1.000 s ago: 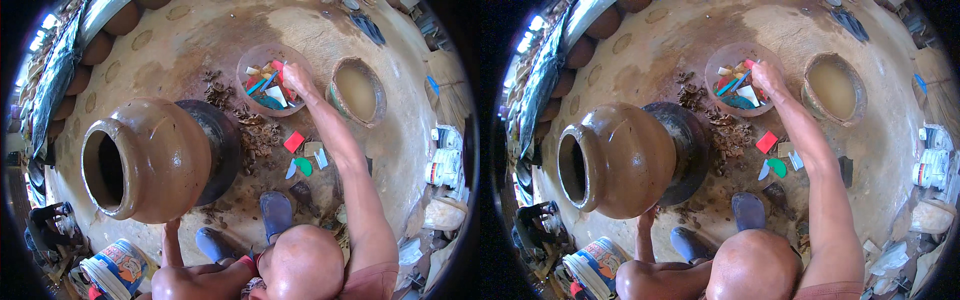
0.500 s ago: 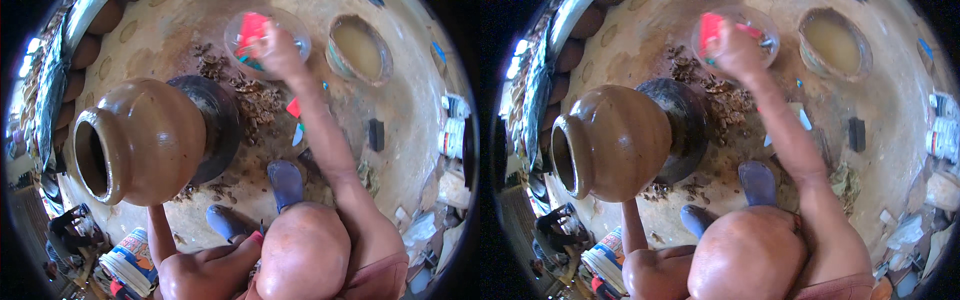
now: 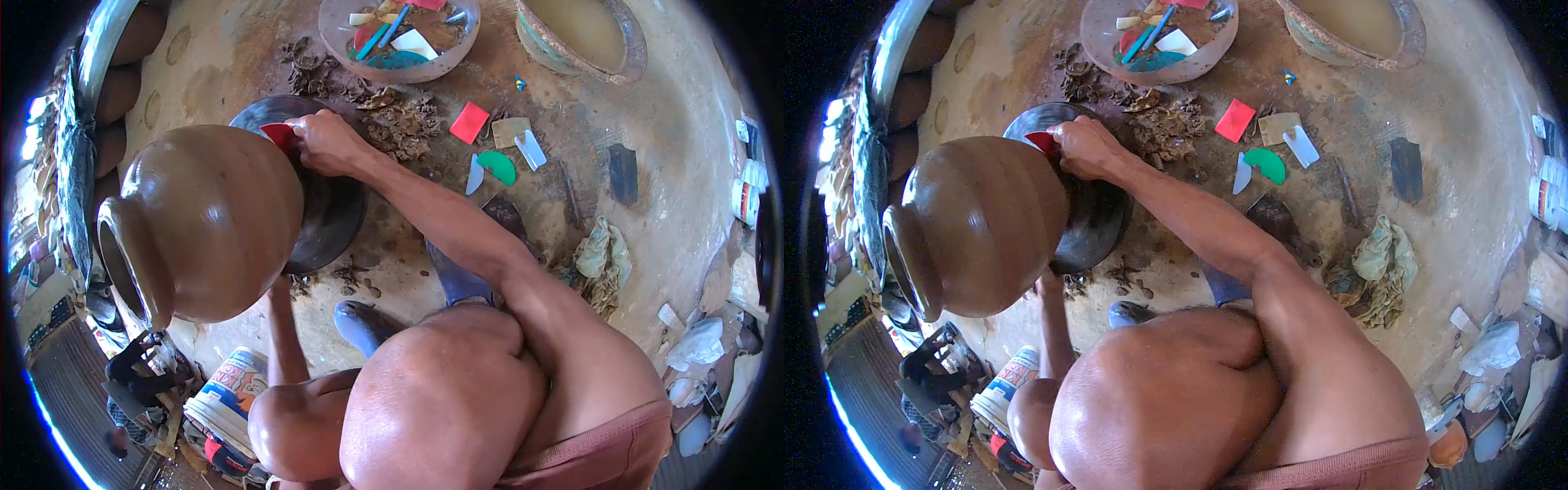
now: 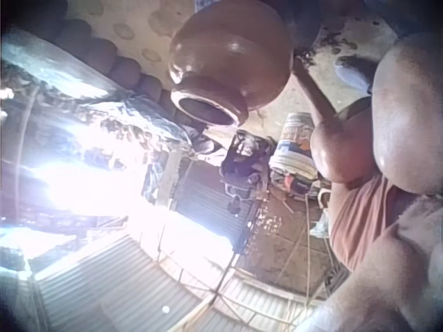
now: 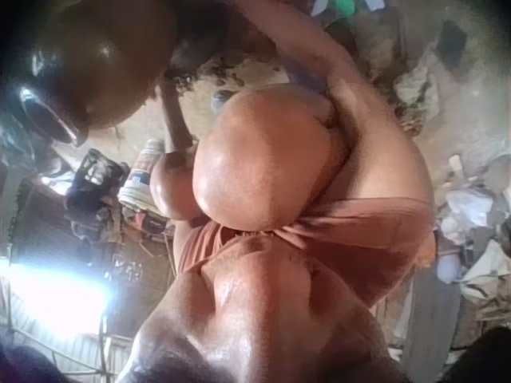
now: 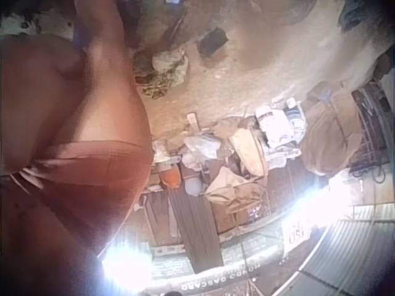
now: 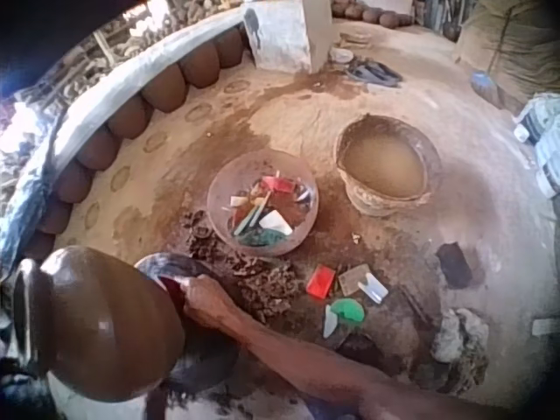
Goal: The person smooths the interior and exterior of a clay pot using a red scraper and a wet sponge while rotating the pot on a manual wheel.
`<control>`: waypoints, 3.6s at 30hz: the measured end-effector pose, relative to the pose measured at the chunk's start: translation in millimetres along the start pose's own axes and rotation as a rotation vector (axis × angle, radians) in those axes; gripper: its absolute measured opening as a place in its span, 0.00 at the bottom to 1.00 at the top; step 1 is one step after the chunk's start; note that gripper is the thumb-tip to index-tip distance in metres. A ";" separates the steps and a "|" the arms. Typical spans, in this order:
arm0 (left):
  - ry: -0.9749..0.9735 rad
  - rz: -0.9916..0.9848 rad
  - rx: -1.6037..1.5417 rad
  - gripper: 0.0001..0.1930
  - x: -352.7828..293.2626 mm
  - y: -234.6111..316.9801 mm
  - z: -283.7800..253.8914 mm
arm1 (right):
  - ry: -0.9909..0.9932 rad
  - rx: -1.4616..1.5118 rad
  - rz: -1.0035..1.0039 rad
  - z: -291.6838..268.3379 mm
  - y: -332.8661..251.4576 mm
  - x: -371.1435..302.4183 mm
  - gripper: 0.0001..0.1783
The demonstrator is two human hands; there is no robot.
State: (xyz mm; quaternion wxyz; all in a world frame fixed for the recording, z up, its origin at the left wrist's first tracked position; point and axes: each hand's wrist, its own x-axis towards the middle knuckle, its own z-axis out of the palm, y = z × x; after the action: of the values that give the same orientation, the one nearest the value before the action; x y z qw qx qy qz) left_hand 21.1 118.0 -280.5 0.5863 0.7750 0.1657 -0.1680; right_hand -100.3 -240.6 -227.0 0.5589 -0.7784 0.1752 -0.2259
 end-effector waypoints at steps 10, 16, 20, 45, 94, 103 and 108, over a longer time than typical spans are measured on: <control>-0.680 -0.659 0.332 0.40 -138.2 44.1 0.5 | 0.001 0.047 0.085 -24.2 16.3 -22.6 0.23; -0.894 -0.470 0.577 0.38 -44.2 129.6 -101.3 | -0.010 -0.035 0.063 -18.4 12.0 -11.2 0.20; -0.915 -0.279 0.199 0.40 -10.5 115.9 -84.4 | -0.006 -0.005 0.071 -24.1 2.1 -14.1 0.21; 0.108 -0.119 -0.308 0.35 -84.7 -20.5 49.6 | 0.021 0.051 0.083 3.0 -11.8 -20.4 0.18; -0.229 -0.243 -0.240 0.37 -116.2 9.4 61.5 | 0.112 -0.024 0.200 -13.8 -6.0 -49.7 0.09; -0.206 -0.565 -0.148 0.39 -201.8 -32.6 106.6 | 0.104 0.003 0.201 -12.3 -8.9 -51.3 0.12; -0.351 -0.010 -0.099 0.41 -83.5 12.2 29.3 | 0.125 0.069 0.146 -7.7 -25.8 -42.7 0.12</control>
State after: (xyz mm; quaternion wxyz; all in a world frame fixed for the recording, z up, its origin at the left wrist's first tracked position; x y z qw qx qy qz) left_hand -49.5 81.6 -239.6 0.6427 0.7032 0.0729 -0.2953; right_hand -139.7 -216.2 -207.0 0.5886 -0.7281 0.2581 -0.2384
